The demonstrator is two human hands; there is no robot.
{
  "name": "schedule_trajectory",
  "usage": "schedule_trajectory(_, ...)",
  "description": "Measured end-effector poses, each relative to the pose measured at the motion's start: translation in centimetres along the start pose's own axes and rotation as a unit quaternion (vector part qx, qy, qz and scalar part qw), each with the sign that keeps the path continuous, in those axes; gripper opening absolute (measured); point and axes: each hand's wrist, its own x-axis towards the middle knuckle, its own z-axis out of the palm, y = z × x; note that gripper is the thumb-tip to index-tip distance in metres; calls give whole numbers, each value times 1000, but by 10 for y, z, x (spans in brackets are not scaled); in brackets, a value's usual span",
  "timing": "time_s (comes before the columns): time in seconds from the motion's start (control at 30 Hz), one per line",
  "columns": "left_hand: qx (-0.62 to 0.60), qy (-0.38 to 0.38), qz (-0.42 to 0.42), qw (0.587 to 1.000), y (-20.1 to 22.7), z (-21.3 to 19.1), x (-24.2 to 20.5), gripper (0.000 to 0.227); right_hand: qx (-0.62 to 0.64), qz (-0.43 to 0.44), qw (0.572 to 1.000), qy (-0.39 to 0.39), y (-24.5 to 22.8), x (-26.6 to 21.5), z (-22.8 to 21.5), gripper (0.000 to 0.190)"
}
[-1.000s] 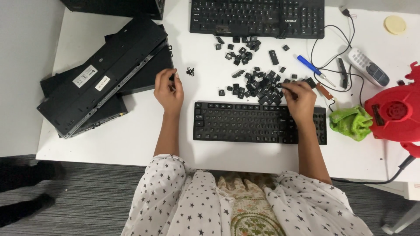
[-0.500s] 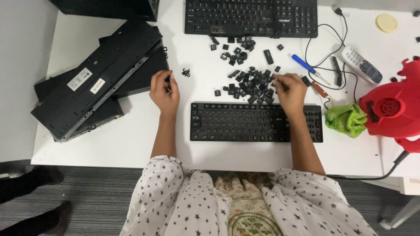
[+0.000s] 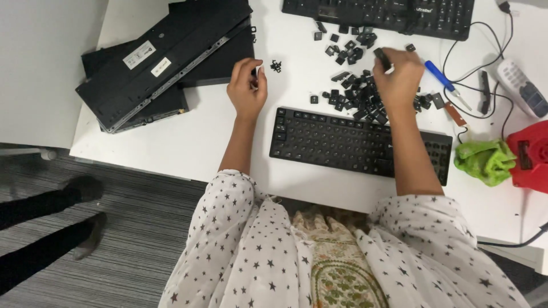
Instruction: The person re-inserts missing keys onto the computer keyboard.
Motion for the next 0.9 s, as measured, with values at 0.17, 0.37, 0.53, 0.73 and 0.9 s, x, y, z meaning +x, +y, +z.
schedule_trajectory(0.17, -17, -1, -1, 1000, 5, -3, -3, 12, 165, -67, 976, -121, -103, -59, 5, 16)
schedule_trajectory(0.37, -50, -147, 10, 988, 14, -16, -17, 8, 275, -124, 933, -196, -167, -101, 14, 20)
schedule_trajectory(0.53, -21, -283, 29, 958, 28, -32, -24, 16, 264, -132, 937, -188, -180, -103, 15, 20)
schedule_trajectory(0.73, -6, -316, 16, 949, 26, -33, -25, 20, 247, -145, 937, -198, -185, -101, 16, 19)
schedule_trajectory(0.9, -21, -315, 3, 949, 25, -32, -25, 19, 243, -146, 940, -191, -185, -103, 19, 17)
